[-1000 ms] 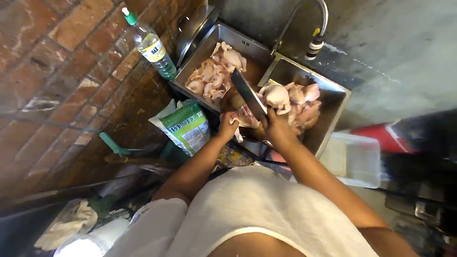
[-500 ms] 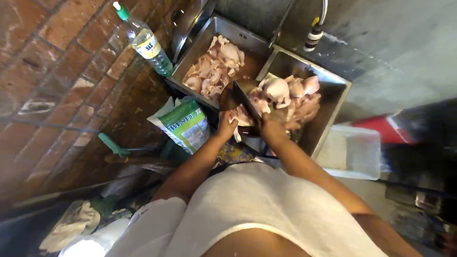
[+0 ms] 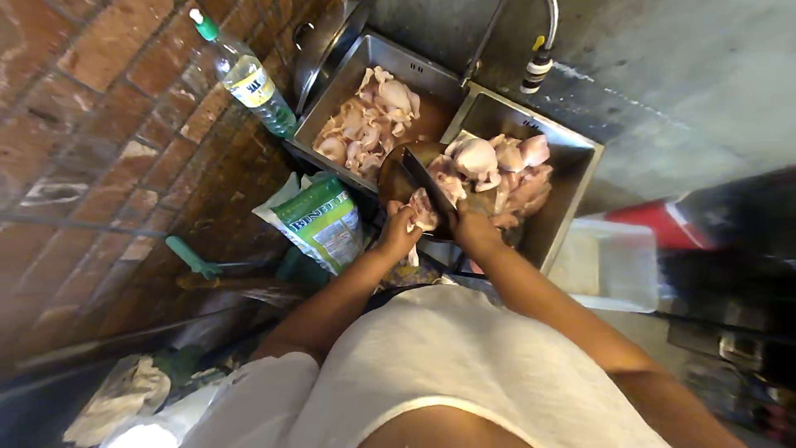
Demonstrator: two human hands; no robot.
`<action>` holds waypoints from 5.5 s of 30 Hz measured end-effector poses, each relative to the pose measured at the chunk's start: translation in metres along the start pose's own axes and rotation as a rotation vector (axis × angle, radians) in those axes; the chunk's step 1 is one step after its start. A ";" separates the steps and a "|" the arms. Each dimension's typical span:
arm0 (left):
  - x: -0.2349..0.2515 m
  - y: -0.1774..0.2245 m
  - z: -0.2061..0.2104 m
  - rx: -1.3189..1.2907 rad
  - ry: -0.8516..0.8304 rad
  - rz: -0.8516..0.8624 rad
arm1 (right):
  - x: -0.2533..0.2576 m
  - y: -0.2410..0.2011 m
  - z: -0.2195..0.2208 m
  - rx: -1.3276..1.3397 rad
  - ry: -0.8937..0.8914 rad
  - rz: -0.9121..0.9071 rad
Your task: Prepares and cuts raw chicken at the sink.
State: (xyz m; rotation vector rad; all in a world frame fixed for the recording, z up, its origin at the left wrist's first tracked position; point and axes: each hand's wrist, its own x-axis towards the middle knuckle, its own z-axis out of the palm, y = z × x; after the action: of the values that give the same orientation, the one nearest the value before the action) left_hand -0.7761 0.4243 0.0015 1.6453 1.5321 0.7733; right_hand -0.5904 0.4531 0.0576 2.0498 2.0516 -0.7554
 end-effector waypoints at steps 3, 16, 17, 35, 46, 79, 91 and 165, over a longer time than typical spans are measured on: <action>-0.010 0.011 -0.005 0.018 -0.023 0.064 | 0.018 -0.030 -0.018 0.048 -0.038 -0.008; 0.061 0.004 -0.026 -0.390 0.421 -0.170 | -0.047 0.054 0.016 0.107 0.012 -0.034; 0.063 0.002 -0.020 -0.317 0.393 -0.244 | -0.056 0.058 0.017 0.107 0.036 -0.031; 0.013 0.013 0.010 -0.842 0.245 -0.730 | -0.052 0.037 -0.007 -0.123 -0.008 -0.049; 0.018 0.015 0.002 -0.392 -0.218 -0.681 | -0.040 -0.022 -0.014 -0.070 0.059 -0.133; 0.004 0.005 -0.013 0.123 -0.325 -0.456 | -0.038 -0.096 -0.078 0.306 0.615 -0.543; 0.020 -0.005 -0.037 0.211 0.021 -0.546 | 0.033 -0.058 -0.006 0.002 -0.038 -0.145; 0.197 0.005 -0.063 0.163 -0.114 -0.033 | -0.100 0.163 -0.014 0.577 0.390 0.130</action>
State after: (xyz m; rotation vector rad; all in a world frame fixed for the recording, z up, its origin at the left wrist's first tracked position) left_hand -0.8052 0.6270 0.0281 1.7466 1.5710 0.5391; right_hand -0.4236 0.3600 0.0740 2.8066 2.0153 -1.0966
